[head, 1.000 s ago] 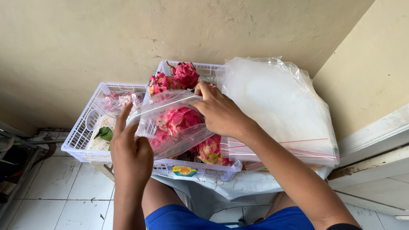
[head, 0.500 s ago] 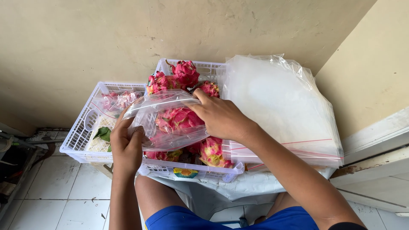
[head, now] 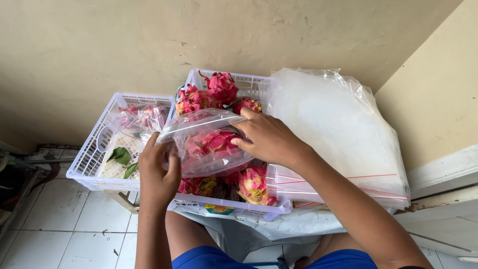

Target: Packing dragon fruits into individual plastic zip-lock bags from a plastic crate.

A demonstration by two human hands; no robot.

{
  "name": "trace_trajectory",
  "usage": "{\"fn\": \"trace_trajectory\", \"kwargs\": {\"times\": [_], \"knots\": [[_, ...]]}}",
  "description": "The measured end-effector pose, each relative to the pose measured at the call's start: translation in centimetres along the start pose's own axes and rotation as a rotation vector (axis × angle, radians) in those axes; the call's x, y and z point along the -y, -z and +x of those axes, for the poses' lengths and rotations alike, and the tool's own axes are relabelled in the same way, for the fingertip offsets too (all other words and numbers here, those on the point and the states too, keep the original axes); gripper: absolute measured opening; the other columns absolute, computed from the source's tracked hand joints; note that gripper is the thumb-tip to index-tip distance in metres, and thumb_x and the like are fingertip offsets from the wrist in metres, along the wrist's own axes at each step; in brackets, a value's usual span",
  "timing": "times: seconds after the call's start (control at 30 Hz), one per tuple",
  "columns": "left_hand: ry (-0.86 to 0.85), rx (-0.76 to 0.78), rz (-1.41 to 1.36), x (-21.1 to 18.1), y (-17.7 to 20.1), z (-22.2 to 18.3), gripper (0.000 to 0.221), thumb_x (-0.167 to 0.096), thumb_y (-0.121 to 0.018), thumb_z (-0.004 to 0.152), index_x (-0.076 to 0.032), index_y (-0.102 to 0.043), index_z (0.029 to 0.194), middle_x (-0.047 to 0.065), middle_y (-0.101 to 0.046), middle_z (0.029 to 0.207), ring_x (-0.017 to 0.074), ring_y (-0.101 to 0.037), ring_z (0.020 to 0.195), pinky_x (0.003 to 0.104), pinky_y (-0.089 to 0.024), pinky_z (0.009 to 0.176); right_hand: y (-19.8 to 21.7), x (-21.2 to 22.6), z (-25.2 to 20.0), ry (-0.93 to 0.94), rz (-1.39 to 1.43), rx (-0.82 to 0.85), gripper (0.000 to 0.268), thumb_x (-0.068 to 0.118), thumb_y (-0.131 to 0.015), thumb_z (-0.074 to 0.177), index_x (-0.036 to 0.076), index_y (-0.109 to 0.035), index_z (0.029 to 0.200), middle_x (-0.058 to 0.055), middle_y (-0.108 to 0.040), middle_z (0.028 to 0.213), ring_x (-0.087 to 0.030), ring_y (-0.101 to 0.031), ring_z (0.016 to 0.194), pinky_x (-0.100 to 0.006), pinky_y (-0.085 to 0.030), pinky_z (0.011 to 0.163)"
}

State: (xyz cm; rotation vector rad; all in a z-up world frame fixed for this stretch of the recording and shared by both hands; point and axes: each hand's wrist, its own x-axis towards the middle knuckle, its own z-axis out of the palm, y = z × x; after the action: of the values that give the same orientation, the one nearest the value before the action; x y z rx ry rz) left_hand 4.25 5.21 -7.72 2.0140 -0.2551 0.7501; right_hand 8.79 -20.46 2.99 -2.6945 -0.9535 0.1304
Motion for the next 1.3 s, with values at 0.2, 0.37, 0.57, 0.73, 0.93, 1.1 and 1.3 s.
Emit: {"fn": "trace_trajectory", "kwargs": {"times": [0.2, 0.37, 0.57, 0.73, 0.93, 1.1, 1.3], "knots": [[0.014, -0.077, 0.114, -2.4, -0.1, 0.3, 0.008, 0.003, -0.072, 0.092, -0.002, -0.078, 0.088, 0.013, -0.063, 0.092, 0.0278, -0.063, 0.064, 0.032, -0.046, 0.053, -1.0, -0.2, 0.5, -0.004, -0.005, -0.030, 0.041, -0.009, -0.052, 0.091, 0.003, -0.072, 0.125, -0.017, -0.058, 0.115, -0.048, -0.072, 0.088, -0.057, -0.063, 0.073], [0.023, 0.004, 0.173, -5.9, 0.4, 0.7, 0.035, 0.016, -0.051, 0.090, -0.004, -0.079, 0.088, 0.024, -0.062, 0.127, 0.0515, -0.066, 0.079, 0.056, -0.056, 0.067, -0.1, 1.1, 0.0, -0.072, -0.128, 0.019, 0.048, -0.011, -0.053, 0.090, 0.013, -0.070, 0.128, -0.013, -0.047, 0.132, -0.047, -0.074, 0.089, -0.060, -0.064, 0.076], [0.095, 0.116, 0.357, -3.9, -0.5, 0.4, 0.037, 0.011, -0.046, 0.091, -0.005, -0.076, 0.105, 0.019, -0.063, 0.136, 0.0542, -0.068, 0.089, 0.063, -0.057, 0.076, -0.3, 1.5, -0.5, -0.069, -0.231, 0.060, 0.056, -0.013, -0.056, 0.086, 0.009, -0.057, 0.137, -0.023, -0.035, 0.146, -0.033, -0.076, 0.067, -0.050, -0.066, 0.063], [0.088, 0.156, 0.373, -4.2, -0.7, 0.4, 0.026, 0.001, -0.054, 0.092, -0.004, -0.071, 0.112, 0.019, -0.064, 0.136, 0.0527, -0.070, 0.083, 0.061, -0.057, 0.069, 0.8, 1.8, -0.9, -0.064, -0.245, 0.109, 0.060, -0.017, -0.054, 0.085, 0.005, -0.053, 0.141, -0.029, -0.035, 0.146, -0.030, -0.076, 0.062, -0.046, -0.065, 0.058], [0.080, 0.082, 0.287, -2.1, -0.6, -0.4, 0.041, 0.008, -0.051, 0.085, -0.007, -0.077, 0.114, 0.017, -0.069, 0.128, 0.0411, -0.072, 0.066, 0.044, -0.057, 0.058, 2.4, 0.2, 1.0, -0.032, -0.097, 0.151, 0.052, -0.003, -0.060, 0.086, 0.011, -0.066, 0.136, -0.024, -0.035, 0.156, -0.023, -0.072, 0.053, -0.036, -0.061, 0.057], [0.081, 0.065, 0.189, -2.0, -0.6, -0.5, 0.046, 0.014, -0.052, 0.082, -0.001, -0.077, 0.117, 0.023, -0.072, 0.122, 0.0324, -0.067, 0.048, 0.034, -0.050, 0.044, 4.2, -0.9, 3.3, 0.426, 0.555, -0.058, 0.018, 0.024, -0.066, 0.089, 0.007, -0.069, 0.093, -0.029, -0.055, 0.147, -0.062, -0.055, 0.125, -0.075, -0.043, 0.099], [0.035, 0.043, 0.222, -3.3, 0.0, -0.4, 0.043, 0.013, -0.053, 0.079, 0.000, -0.079, 0.111, 0.024, -0.074, 0.117, 0.0332, -0.067, 0.047, 0.035, -0.048, 0.041, -2.2, -5.0, 12.0, 0.167, 0.382, -0.234, 0.055, 0.013, -0.069, 0.090, 0.021, -0.047, 0.139, -0.021, -0.065, 0.135, -0.051, -0.066, 0.114, -0.058, -0.053, 0.092]]}}
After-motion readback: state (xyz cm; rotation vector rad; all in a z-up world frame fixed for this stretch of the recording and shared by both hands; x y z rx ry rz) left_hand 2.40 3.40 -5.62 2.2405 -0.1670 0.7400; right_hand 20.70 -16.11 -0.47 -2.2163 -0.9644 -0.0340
